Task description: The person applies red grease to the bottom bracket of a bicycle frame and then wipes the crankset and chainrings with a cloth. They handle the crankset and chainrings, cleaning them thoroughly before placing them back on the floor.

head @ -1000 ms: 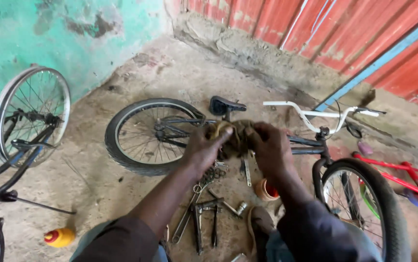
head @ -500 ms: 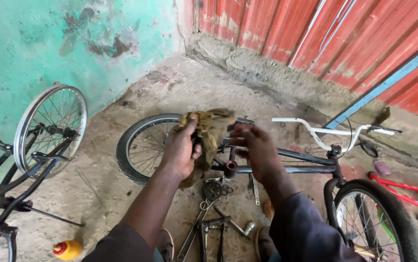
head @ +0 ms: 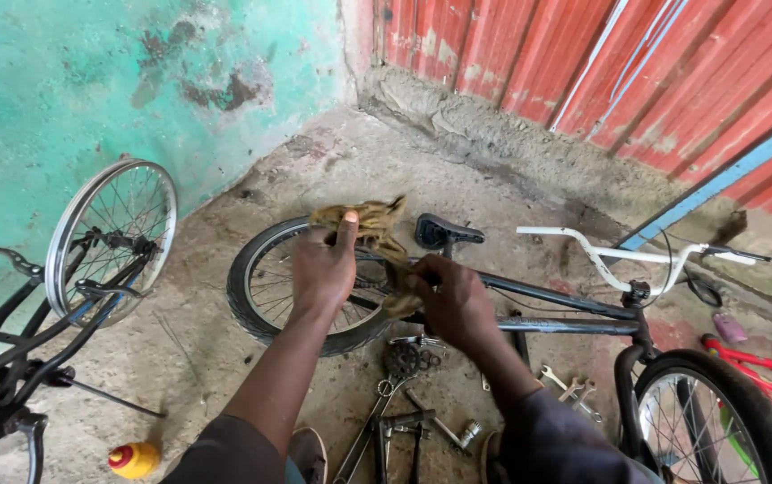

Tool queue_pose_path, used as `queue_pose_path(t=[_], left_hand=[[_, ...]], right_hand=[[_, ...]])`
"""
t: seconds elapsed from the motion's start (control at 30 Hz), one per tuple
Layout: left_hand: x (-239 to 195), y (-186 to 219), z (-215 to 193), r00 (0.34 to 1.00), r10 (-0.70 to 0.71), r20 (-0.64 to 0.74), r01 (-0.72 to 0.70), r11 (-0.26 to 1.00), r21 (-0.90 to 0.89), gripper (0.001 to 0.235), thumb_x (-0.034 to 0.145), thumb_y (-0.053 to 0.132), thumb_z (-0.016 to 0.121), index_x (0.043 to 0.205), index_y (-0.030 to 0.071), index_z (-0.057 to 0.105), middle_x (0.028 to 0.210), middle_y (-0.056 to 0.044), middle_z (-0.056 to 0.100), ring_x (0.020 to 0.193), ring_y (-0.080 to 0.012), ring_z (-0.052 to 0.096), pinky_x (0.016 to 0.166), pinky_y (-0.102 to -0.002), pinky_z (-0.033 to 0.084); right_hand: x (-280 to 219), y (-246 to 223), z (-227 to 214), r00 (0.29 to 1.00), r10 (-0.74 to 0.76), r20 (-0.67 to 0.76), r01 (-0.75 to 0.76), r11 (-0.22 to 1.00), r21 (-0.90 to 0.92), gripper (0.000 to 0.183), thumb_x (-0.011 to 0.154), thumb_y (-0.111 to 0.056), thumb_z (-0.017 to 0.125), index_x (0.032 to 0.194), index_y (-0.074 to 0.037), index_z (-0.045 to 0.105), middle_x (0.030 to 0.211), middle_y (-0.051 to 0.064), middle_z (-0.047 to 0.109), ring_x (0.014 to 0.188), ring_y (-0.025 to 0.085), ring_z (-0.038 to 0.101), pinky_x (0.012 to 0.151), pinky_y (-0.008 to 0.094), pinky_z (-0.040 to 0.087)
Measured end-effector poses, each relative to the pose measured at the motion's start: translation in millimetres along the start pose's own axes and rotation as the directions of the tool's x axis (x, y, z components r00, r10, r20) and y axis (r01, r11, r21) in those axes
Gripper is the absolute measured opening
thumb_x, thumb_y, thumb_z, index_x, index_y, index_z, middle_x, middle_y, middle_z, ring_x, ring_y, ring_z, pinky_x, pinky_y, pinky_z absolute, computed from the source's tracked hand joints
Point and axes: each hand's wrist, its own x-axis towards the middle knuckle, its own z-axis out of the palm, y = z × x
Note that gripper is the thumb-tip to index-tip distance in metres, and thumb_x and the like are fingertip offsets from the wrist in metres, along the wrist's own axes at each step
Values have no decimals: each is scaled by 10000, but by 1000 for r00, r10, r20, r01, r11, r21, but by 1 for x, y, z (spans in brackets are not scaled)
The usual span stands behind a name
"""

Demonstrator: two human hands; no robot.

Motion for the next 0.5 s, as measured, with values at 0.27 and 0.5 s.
queue_pose_path(t=[0.27,0.5], left_hand=[[25,-37,-20,999,34,-34,-8,815,579,546,1016,602,478,718,244,762,614,-8,681,700,-270,736,643,-411,590],[11,17,-39,949,-315,23,294,856,-425,429,1116,408,444,1223,60,671,790,-78,728,491,-114,492,428,-238,363]], right_hand=[[-3,-4,-53,992,83,95,-94,990,109,159,981,-198,629,965,-103,755,806,139,735,787,300,716,736,432,554],[-3,-8,-70,999,45,17,-47,992,121,133,945,-144,686,1002,-106,800,825,193,763,819,341,757,720,447,571]])
